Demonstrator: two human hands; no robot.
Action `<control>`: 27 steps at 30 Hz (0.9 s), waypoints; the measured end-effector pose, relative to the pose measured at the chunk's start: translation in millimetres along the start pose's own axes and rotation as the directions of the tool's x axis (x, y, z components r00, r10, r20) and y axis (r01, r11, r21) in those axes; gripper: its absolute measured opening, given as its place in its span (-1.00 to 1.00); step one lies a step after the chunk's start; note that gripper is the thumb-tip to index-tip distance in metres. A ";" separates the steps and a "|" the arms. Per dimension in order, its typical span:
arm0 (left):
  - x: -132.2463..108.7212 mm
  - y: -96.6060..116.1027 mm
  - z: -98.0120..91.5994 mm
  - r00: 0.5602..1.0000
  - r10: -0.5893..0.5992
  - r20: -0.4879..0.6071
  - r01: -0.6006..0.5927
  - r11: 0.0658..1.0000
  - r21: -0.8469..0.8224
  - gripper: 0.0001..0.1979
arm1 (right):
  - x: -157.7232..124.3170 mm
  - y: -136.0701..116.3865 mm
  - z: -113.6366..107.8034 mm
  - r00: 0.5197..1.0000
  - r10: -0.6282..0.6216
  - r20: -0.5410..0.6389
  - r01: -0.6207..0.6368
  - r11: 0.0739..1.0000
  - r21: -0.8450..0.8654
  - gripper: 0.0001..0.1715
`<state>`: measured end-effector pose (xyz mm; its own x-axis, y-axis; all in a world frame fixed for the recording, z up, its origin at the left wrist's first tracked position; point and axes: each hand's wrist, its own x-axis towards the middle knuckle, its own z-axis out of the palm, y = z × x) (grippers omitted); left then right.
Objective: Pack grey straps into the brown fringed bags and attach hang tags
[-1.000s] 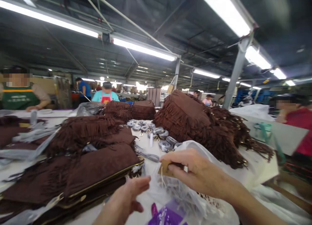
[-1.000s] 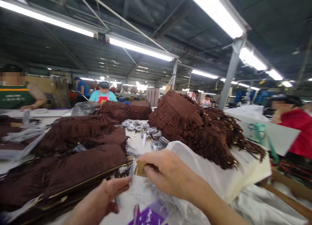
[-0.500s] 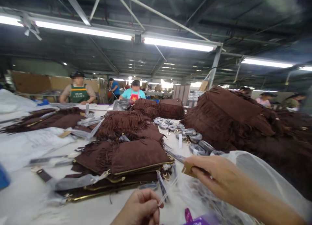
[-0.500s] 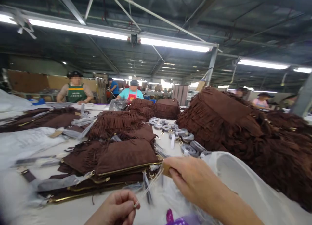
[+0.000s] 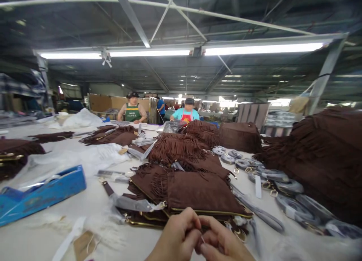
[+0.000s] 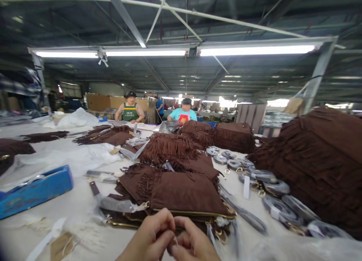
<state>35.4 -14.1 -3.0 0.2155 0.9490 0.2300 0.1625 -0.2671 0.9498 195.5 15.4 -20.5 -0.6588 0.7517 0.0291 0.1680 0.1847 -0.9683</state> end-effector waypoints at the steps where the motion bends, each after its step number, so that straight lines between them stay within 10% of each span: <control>1: 0.8 -1.6 -7.6 0.999 -0.031 -0.010 0.031 0.999 -0.026 -0.92 | 7.8 -0.7 1.8 1.000 0.004 -0.028 -0.005 0.999 -0.040 -0.58; 5: 4.2 -4.8 -45.5 0.998 -0.035 -0.046 0.037 0.999 0.027 -0.96 | 27.3 -15.1 -0.6 0.980 -0.143 -0.135 0.081 0.920 -0.383 -0.75; 11: 0.6 -17.5 -91.3 0.970 0.124 -0.210 0.024 0.808 0.589 -0.85 | 57.4 -33.0 -0.9 0.921 -0.345 -0.182 0.184 0.795 -0.578 -0.77; 19: 2.9 -43.1 -89.3 0.972 -0.037 -0.233 0.203 0.632 0.748 -0.82 | 93.3 -16.1 16.4 0.888 -0.423 -0.180 0.258 0.783 -0.566 -0.75; 27: 2.4 -35.4 -89.0 0.951 -0.126 -0.281 0.293 0.650 0.701 -0.82 | 102.1 -6.4 21.1 0.897 -0.411 -0.159 0.247 0.768 -0.590 -0.76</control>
<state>-55.5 12.5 -17.1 -0.0860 0.9836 0.1588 0.8438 -0.0128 0.5365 111.7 77.6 -16.6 -0.5438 0.6994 0.4639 0.3989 0.7017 -0.5903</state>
